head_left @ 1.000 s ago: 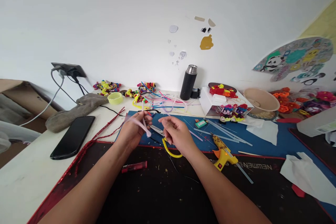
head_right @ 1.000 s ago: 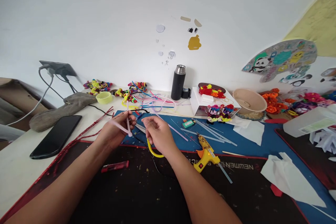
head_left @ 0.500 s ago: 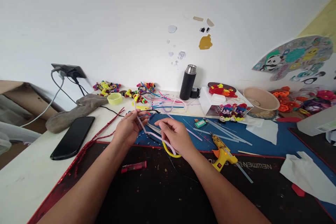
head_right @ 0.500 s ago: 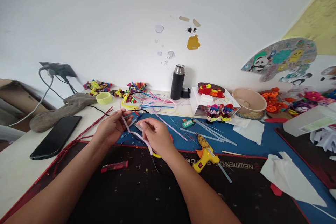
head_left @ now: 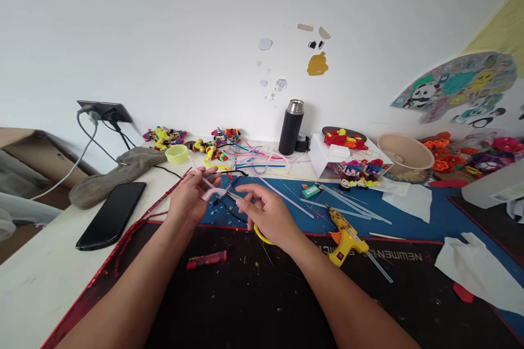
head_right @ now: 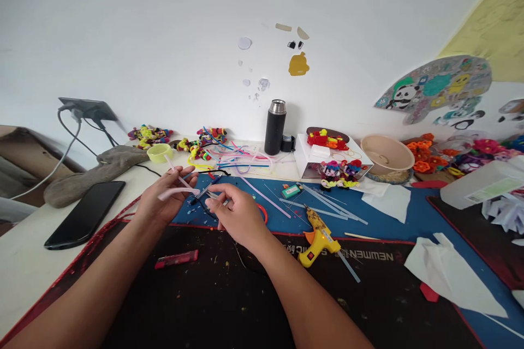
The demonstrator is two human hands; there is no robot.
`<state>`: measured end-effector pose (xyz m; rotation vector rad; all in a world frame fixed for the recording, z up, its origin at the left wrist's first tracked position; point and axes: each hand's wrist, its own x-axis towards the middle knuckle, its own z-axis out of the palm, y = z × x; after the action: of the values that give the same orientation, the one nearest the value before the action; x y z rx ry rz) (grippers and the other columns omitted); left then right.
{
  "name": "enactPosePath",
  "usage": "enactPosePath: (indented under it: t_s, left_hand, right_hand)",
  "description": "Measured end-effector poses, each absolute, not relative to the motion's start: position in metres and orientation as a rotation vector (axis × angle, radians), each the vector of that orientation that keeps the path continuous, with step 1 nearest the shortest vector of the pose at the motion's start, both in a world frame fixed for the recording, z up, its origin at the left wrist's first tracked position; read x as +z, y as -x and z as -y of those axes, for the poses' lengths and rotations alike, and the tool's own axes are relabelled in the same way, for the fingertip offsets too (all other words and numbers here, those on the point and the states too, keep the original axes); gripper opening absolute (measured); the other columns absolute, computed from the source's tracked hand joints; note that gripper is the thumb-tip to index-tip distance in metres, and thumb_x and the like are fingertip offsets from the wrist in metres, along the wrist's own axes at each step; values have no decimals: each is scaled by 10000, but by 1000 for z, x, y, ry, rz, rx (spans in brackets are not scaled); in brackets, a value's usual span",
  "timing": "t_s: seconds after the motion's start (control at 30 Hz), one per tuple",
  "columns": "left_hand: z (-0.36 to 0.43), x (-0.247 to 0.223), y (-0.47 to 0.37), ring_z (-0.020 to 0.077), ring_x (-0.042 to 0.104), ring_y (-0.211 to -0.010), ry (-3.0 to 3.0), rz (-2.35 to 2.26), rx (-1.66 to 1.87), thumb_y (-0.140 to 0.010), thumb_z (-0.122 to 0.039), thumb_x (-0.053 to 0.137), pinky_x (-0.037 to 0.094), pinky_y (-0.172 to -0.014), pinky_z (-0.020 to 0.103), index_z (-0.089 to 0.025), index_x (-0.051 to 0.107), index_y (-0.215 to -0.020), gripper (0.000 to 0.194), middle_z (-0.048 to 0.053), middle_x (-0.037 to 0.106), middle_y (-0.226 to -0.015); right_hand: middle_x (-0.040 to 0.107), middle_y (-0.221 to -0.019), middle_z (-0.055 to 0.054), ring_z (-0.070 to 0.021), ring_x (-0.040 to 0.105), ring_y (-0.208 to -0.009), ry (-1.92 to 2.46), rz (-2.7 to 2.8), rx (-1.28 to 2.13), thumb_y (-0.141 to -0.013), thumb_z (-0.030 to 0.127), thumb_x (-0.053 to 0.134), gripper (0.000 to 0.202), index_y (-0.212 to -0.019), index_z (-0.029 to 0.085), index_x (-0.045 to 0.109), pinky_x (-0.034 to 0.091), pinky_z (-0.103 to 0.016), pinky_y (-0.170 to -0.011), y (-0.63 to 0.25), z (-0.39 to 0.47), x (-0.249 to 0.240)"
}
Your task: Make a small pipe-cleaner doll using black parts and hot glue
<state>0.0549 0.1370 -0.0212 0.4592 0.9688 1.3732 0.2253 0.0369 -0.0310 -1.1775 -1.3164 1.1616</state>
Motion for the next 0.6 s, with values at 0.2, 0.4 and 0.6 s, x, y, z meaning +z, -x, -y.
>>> enactPosePath:
  t_s: [0.2,0.4,0.6]
  left_hand:
    - [-133,-26,-57,190,766,-713,-567,-972,1368,-1013,-85,516,638,-682,318,-152,646,-880,198,92,802,-900]
    - [-129,-28,-62,205,781,-781,-635,-967,1331,-1037,-130,509,648,-748,358,-157,640,-893,197,95,795,-911]
    - [-128,-30,-63,216,790,-829,-639,-961,1295,-1021,-114,526,656,-788,385,-157,643,-885,184,97,790,-926]
  right_hand:
    - [644,-861,33,-77,605,-474,1170,1317,1118,-947,410,721,355,-1260,248,682,434,-222,-462,-225,-36,-28]
    - [675,-861,33,-82,598,-481,1161,1348,1114,-938,448,736,432,-1317,263,642,436,-221,-475,-223,-35,-27]
    - [665,-790,22,-84,566,-452,1127,1265,1127,-952,459,698,361,-1233,233,701,433,-218,-440,-223,-35,-24]
